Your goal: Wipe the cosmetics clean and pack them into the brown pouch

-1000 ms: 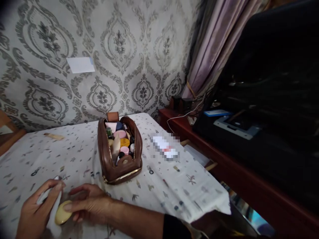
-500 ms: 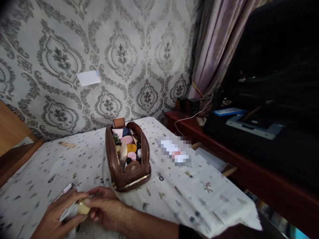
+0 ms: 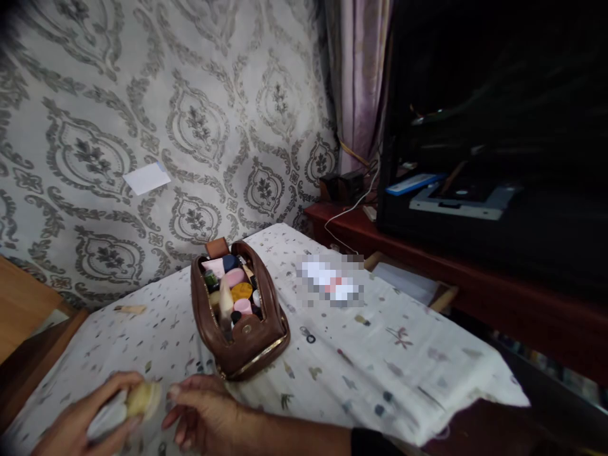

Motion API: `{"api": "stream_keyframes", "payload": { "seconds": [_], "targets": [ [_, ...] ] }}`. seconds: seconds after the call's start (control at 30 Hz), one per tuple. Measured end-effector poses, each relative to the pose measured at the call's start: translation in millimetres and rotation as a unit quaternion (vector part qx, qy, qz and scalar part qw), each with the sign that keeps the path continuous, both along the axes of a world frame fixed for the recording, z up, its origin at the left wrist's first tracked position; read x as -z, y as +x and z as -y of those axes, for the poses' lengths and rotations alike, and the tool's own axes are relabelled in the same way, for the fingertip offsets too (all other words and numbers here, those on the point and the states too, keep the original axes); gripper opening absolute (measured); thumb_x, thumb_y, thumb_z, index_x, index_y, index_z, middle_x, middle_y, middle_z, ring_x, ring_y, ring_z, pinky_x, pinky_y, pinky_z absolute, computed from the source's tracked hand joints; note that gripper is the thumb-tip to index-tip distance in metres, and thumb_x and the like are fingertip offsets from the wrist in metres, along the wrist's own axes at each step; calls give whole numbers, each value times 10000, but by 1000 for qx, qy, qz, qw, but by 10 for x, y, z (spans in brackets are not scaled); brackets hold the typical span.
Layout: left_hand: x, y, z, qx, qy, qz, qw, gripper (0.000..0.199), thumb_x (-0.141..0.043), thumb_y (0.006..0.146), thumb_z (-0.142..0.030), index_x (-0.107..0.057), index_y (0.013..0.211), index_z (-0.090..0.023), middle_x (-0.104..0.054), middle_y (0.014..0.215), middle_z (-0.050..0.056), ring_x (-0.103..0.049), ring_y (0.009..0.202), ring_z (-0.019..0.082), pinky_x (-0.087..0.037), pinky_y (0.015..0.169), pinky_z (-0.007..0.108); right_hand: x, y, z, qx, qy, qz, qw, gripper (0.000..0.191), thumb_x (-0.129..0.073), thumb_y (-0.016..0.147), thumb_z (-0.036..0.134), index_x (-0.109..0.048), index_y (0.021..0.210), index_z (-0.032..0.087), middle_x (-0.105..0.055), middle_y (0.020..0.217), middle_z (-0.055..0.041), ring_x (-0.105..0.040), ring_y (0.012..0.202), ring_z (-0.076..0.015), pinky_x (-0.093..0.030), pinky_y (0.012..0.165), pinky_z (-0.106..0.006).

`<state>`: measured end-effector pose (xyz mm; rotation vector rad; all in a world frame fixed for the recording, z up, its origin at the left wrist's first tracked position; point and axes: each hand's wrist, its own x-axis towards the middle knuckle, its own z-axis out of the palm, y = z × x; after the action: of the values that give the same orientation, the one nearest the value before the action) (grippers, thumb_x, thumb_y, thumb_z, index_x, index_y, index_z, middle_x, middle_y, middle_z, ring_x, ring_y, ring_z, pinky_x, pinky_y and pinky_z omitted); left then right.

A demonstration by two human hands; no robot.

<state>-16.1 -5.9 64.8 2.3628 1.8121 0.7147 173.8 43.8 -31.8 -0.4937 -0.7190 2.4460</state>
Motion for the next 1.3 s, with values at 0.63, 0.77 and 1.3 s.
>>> {"api": "stream_keyframes", "payload": {
  "seconds": [0.63,0.77,1.3],
  "targets": [
    [-1382,1655,-2158,208,-109,-147,961,349,-697,665,-438,-742,934,-222,-606,625,-32,-416,493,116,-276,477,203,-99,-9,-55,-44,4,37,998,383,-763,403,396,-582,667,185,-641,506,20,-481,339,-80,-286,379,-199],
    [-1289,1726,-2290,233,-202,-185,933,296,-746,566,-313,-746,853,-241,-641,673,-34,-510,581,142,-334,514,197,-118,-6,-65,-44,4,36,998,380,-752,379,403,-573,638,189,-627,484,31,-465,329,-73,-280,376,-197],
    [-1262,1593,-2135,273,-322,-259,869,333,-646,686,-203,-647,1018,-185,-702,931,-13,-620,845,157,-430,702,182,-138,52,-36,-45,-15,4,999,345,-748,443,330,-572,700,183,-661,513,32,-506,349,-76,-341,396,-202]
  ]
}}
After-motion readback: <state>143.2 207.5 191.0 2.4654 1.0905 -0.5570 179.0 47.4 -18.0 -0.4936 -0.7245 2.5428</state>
